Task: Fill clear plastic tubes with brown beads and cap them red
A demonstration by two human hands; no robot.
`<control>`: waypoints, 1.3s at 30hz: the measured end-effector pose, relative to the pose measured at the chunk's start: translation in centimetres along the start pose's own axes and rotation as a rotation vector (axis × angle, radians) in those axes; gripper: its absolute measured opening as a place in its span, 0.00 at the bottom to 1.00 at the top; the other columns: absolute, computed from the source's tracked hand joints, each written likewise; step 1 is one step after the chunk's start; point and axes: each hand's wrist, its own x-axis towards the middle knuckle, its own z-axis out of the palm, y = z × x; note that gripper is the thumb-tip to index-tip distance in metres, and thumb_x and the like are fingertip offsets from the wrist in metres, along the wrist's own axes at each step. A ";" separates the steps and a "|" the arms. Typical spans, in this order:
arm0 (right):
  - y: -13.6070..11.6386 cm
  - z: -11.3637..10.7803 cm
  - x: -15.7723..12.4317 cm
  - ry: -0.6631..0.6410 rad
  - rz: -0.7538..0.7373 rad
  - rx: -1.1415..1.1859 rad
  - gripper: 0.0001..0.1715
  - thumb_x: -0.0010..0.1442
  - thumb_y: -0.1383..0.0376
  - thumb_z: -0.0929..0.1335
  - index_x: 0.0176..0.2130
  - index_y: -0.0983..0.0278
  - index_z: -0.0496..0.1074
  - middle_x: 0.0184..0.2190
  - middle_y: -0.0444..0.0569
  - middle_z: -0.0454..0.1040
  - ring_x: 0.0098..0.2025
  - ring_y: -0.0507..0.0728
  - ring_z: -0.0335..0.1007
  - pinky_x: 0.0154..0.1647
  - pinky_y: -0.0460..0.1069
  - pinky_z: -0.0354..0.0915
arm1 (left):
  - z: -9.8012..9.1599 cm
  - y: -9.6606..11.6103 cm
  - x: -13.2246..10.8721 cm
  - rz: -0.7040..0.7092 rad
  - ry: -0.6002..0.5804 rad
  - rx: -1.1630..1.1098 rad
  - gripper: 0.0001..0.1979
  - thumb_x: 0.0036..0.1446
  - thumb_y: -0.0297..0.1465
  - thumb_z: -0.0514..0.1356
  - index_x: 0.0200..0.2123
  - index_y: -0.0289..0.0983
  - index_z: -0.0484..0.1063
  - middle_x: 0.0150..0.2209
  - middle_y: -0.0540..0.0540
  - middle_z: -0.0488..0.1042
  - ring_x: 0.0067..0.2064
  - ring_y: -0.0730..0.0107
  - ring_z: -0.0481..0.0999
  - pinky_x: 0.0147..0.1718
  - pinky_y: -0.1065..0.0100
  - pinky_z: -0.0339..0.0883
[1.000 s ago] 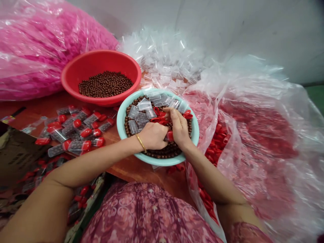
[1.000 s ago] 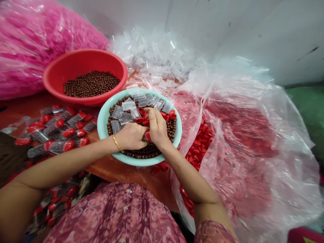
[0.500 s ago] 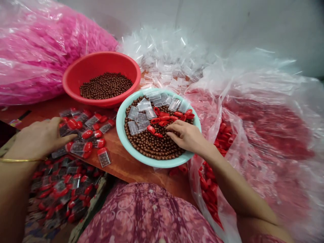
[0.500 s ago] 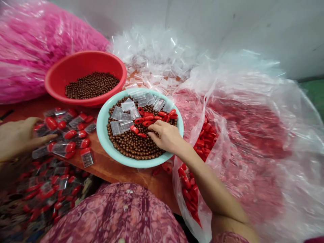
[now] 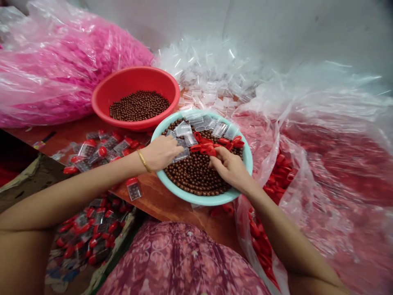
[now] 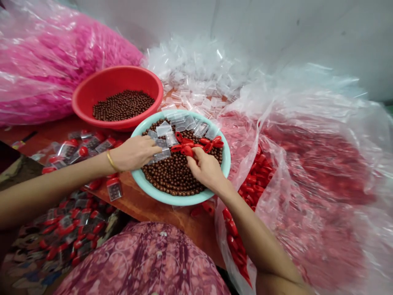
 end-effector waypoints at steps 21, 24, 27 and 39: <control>0.2 -0.8 -0.4 0.091 0.077 0.663 0.12 0.54 0.57 0.64 0.34 0.64 0.67 0.19 0.38 0.66 0.18 0.46 0.59 0.20 0.44 0.58 | 0.6 -1.0 6.1 0.449 -0.186 -0.011 0.17 0.56 0.23 0.51 0.45 0.44 0.71 0.34 0.44 0.73 0.32 0.69 0.71 0.30 0.70 0.58; 0.2 -0.8 -0.4 0.112 0.073 0.675 0.11 0.54 0.57 0.64 0.32 0.63 0.66 0.18 0.38 0.66 0.18 0.46 0.58 0.20 0.44 0.58 | 0.6 -0.3 6.4 0.439 -0.138 0.044 0.11 0.54 0.29 0.58 0.42 0.39 0.71 0.38 0.41 0.73 0.34 0.65 0.72 0.30 0.68 0.60; 0.3 -0.8 -0.5 0.137 0.078 0.703 0.11 0.54 0.57 0.64 0.31 0.63 0.66 0.18 0.38 0.66 0.18 0.46 0.58 0.19 0.44 0.57 | -0.2 0.9 6.0 0.386 -0.160 0.071 0.11 0.55 0.34 0.58 0.39 0.34 0.72 0.41 0.37 0.74 0.35 0.61 0.74 0.30 0.67 0.61; 0.9 -0.9 -0.5 0.363 0.071 0.938 0.10 0.54 0.57 0.65 0.33 0.62 0.66 0.16 0.37 0.64 0.15 0.46 0.54 0.15 0.43 0.52 | 0.3 5.6 8.7 -0.041 -0.400 -0.304 0.14 0.55 0.31 0.53 0.38 0.28 0.72 0.36 0.34 0.77 0.39 0.57 0.78 0.36 0.67 0.68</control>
